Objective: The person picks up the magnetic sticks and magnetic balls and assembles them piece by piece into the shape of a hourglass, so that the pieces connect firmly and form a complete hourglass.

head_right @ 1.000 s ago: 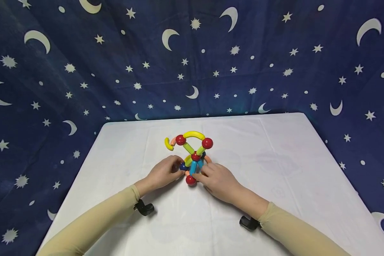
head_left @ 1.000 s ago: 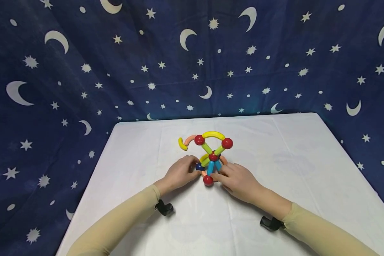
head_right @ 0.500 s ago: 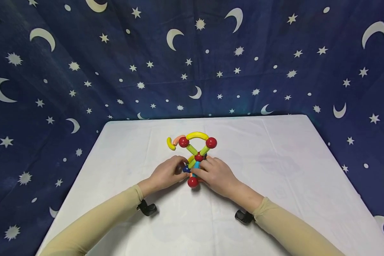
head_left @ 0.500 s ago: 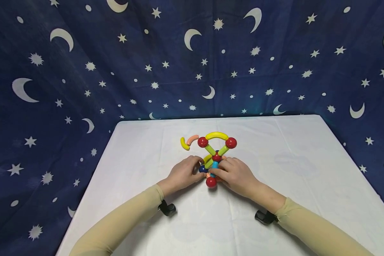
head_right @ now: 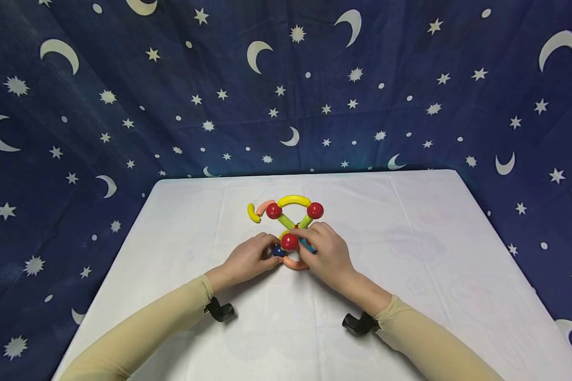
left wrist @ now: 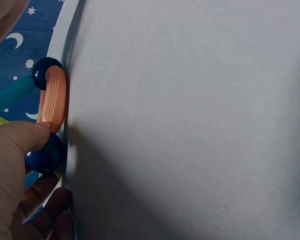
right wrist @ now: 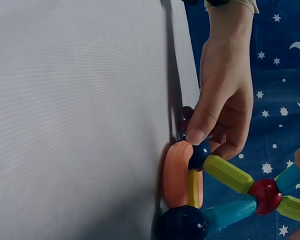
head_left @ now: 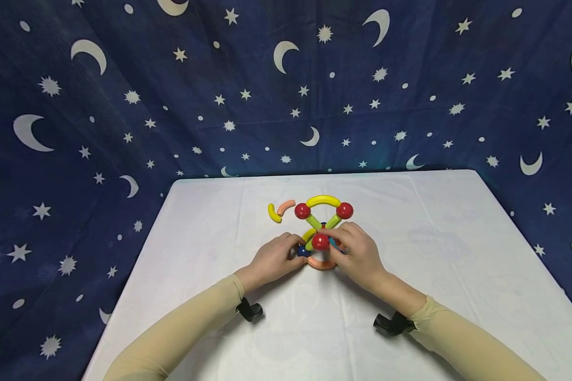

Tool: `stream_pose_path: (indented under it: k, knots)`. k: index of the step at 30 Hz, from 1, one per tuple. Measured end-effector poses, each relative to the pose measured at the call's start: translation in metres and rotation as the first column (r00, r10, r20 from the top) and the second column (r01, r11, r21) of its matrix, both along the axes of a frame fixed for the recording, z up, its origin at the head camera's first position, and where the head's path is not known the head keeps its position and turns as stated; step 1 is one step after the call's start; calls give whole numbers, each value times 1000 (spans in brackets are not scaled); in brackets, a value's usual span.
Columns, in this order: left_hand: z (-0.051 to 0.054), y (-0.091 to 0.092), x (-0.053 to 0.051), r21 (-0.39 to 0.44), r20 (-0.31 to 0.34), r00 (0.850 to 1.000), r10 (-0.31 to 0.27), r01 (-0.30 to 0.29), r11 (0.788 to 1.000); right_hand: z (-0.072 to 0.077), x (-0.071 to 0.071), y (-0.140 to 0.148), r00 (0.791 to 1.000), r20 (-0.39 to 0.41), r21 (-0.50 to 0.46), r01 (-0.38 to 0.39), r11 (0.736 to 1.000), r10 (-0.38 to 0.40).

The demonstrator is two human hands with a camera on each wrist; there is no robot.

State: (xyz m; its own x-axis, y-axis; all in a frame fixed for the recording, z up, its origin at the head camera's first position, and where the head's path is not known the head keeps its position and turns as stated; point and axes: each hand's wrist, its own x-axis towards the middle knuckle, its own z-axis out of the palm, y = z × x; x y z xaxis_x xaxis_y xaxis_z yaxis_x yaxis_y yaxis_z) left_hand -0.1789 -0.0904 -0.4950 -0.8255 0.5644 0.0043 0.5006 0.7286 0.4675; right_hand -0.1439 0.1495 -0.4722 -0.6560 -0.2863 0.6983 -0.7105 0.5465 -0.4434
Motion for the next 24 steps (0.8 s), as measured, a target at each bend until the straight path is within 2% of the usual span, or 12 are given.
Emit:
stream_pose_path:
  k: [13,24]
  knots:
    - [0,0,0,8,19,1000,9,-9,1000,4,-1,-5,993,-3,-90,116,989,-117]
    - [0,0,0,20,20,1000,9,-10,1000,2,-2,-5,992,4,-88,123,989,-123]
